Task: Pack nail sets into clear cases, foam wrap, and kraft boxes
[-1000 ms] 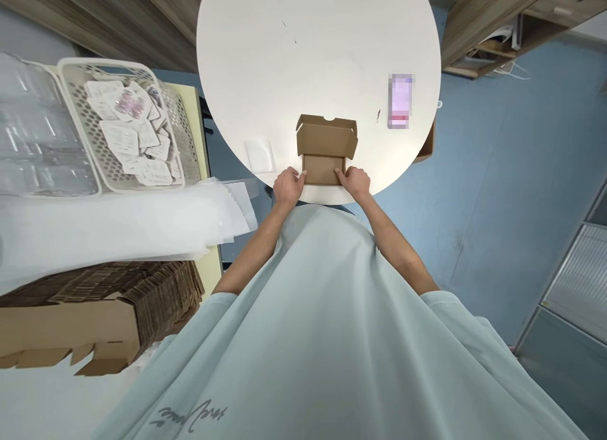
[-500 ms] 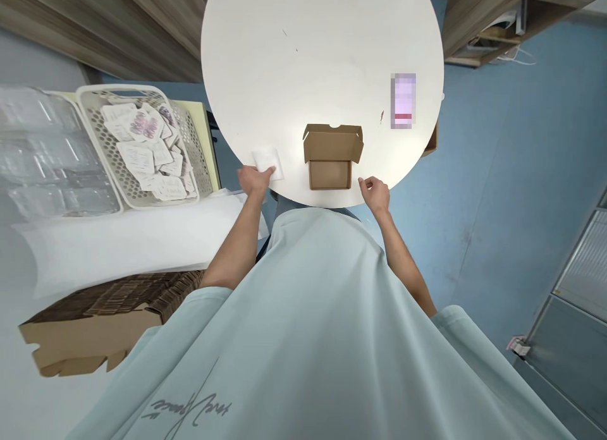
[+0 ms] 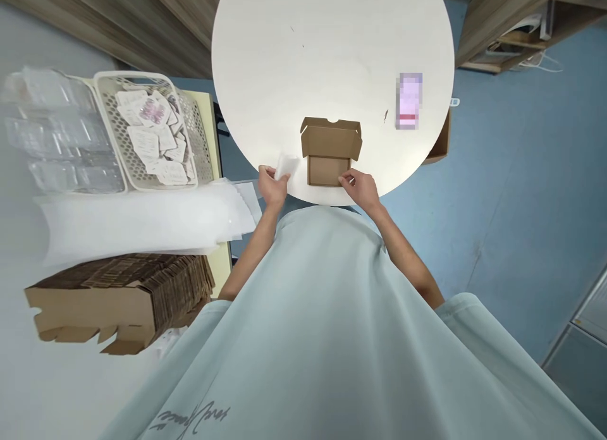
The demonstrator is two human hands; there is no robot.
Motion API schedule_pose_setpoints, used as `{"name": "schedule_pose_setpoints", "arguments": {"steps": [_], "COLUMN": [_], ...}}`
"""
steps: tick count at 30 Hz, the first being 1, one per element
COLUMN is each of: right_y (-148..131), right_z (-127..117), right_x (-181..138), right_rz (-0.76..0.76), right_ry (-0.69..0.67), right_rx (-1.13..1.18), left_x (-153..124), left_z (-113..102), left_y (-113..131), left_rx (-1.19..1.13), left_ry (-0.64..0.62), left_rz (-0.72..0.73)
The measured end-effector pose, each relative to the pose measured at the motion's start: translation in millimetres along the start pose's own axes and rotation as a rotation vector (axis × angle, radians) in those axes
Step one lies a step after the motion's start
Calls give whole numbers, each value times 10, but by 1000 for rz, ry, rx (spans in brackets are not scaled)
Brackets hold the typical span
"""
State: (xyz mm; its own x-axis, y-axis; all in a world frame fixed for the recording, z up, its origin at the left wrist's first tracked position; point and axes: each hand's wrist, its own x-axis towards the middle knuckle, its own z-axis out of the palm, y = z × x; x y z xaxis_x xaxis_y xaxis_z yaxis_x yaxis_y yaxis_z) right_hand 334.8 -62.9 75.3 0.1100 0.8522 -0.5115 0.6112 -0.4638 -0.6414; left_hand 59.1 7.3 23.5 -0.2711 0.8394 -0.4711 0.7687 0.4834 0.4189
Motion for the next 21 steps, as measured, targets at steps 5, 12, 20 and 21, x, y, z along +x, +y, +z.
{"name": "schedule_pose_setpoints", "arguments": {"steps": [5, 12, 20, 21], "right_y": [-126, -48, 197, 201], "right_z": [76, 223, 207, 206], "right_x": [52, 98, 274, 315], "right_rz": [-222, -334, -14, 7], "right_ry": [-64, -203, 40, 41], "right_rx": [1, 69, 261, 251], "left_x": [-544, -767, -437, -385], "left_z": [-81, -57, 410, 482], "left_y": [-70, 185, 407, 427], "left_rx": [-86, -173, -479, -487], "left_ry": [-91, -266, -142, -111], "left_rz": [164, 342, 221, 197]}}
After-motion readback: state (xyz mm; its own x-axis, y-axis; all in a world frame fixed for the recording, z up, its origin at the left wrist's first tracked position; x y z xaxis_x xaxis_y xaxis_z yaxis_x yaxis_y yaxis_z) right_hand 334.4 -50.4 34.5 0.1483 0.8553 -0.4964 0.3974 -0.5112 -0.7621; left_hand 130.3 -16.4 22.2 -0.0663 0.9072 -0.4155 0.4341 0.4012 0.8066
